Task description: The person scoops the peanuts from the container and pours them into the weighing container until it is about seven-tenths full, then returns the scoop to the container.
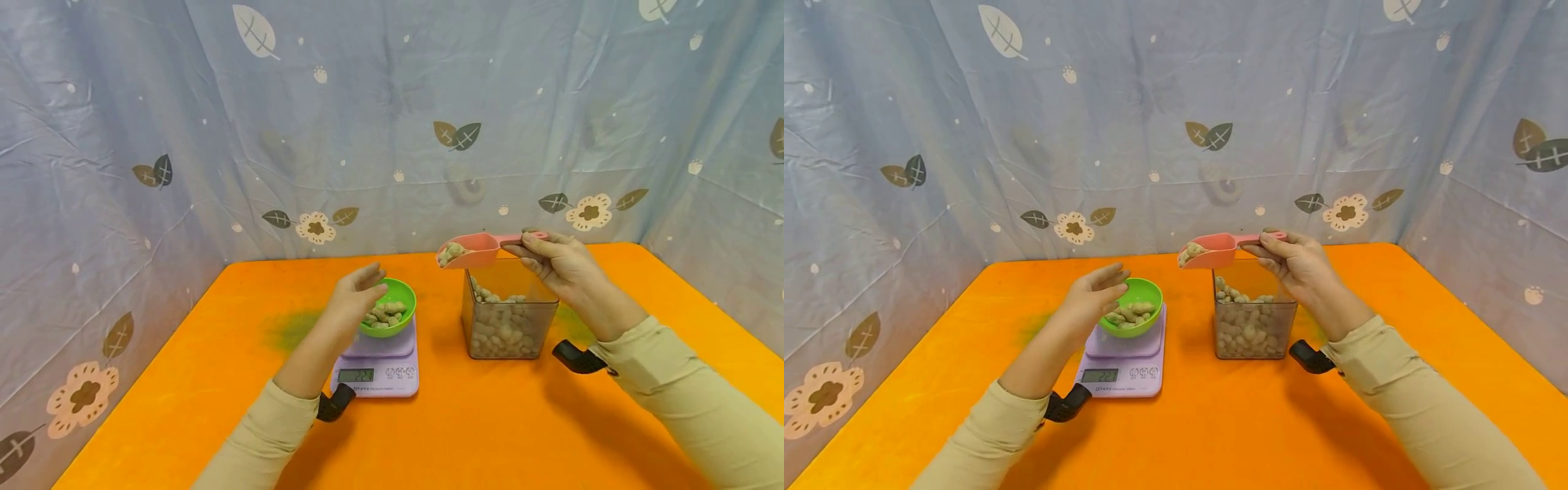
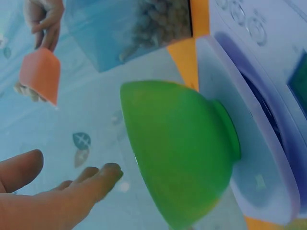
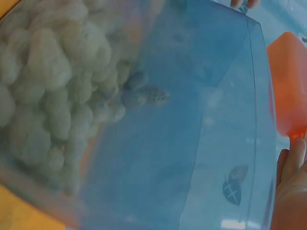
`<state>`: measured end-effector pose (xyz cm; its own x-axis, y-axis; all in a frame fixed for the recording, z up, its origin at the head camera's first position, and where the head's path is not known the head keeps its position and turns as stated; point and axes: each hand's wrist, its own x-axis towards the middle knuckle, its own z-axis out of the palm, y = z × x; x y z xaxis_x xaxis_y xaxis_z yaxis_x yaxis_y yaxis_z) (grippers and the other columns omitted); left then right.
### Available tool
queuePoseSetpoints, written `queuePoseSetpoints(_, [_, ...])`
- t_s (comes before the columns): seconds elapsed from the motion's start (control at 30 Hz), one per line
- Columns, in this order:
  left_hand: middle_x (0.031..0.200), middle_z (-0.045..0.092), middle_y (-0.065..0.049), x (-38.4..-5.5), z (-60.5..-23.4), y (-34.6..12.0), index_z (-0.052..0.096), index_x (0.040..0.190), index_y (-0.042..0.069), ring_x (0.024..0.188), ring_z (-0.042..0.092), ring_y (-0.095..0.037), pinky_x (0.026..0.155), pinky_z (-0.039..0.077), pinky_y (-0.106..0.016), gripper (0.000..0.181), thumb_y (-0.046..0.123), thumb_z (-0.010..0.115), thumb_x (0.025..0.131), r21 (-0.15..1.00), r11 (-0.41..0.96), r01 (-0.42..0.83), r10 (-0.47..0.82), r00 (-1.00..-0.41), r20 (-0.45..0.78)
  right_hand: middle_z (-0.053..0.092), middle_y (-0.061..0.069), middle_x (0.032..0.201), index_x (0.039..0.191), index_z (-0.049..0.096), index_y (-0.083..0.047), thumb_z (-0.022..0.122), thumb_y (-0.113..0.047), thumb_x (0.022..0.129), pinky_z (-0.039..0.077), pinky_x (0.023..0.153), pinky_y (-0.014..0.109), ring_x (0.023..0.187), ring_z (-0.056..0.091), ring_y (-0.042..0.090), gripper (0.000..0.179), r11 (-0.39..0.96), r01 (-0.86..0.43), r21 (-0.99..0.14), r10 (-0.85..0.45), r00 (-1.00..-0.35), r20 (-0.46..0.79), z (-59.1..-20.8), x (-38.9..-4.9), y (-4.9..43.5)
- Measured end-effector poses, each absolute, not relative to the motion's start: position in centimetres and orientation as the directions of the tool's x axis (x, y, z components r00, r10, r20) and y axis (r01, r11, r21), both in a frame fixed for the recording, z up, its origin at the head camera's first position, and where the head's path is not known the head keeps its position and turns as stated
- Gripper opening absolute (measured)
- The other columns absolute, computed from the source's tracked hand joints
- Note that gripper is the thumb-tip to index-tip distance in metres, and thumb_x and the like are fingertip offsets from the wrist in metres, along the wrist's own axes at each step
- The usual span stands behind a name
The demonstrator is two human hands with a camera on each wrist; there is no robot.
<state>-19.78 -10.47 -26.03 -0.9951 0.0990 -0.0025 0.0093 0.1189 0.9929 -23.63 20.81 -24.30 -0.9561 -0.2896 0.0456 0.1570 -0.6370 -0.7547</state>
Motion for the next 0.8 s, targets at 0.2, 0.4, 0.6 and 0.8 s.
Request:
queuePoseSetpoints(0.2, [0.149, 0.039, -0.019, -19.6, -26.1, -11.8, 0.031, 0.149, -0.004, 0.139, 0.032, -0.034, 0.117, 0.025, -0.047, 0.053, 0.003, 0.05, 0.099, 0.985, 0.17, 0.013, 0.058, -0.998, 0.003, 0.071, 0.018, 0.089, 0.108, 0.046, 0.004, 0.051, 0.002, 0.097, 0.058, 0.061, 0.021, 0.083, 0.072, 0.021, 0.012, -0.632, 0.166, -0.757, -0.297, -0.954, 0.039, -24.4, -23.7, 19.7])
queuePoseSetpoints(0.4, [0.151, 0.036, -0.021, -19.6, -26.5, -12.6, 0.028, 0.15, -0.005, 0.139, 0.032, -0.036, 0.116, 0.027, -0.045, 0.054, 0.0, 0.048, 0.1, 0.988, 0.153, 0.016, 0.034, -0.999, 0.011, 0.071, 0.016, 0.088, 0.11, 0.044, 0.003, 0.051, 0.001, 0.097, 0.058, 0.061, 0.02, 0.081, 0.072, 0.018, 0.015, -0.606, 0.174, -0.776, -0.297, -0.955, 0.018, -24.4, -23.7, 18.5])
queuePoseSetpoints(0.6, [0.153, 0.03, -0.024, -20.0, -27.2, -13.5, 0.026, 0.15, -0.007, 0.14, 0.027, -0.04, 0.117, 0.025, -0.048, 0.055, -0.003, 0.046, 0.099, 0.979, 0.202, 0.015, 0.024, -1.0, 0.01, 0.071, 0.014, 0.086, 0.114, 0.038, 0.003, 0.051, 0.001, 0.098, 0.057, 0.06, 0.019, 0.078, 0.071, 0.017, 0.021, -0.567, 0.177, -0.804, -0.29, -0.957, -0.006, -24.6, -23.7, 17.4])
queuePoseSetpoints(0.8, [0.154, 0.025, -0.025, -20.4, -27.7, -14.3, 0.024, 0.15, -0.007, 0.143, 0.022, -0.039, 0.117, 0.023, -0.049, 0.057, -0.002, 0.046, 0.098, 0.961, 0.275, -0.042, -0.001, -0.999, -0.043, 0.071, 0.014, 0.084, 0.114, 0.039, 0.004, 0.053, -0.001, 0.097, 0.057, 0.06, 0.018, 0.076, 0.072, 0.016, 0.022, -0.527, 0.149, -0.837, -0.27, -0.963, -0.001, -24.8, -23.7, 16.5])
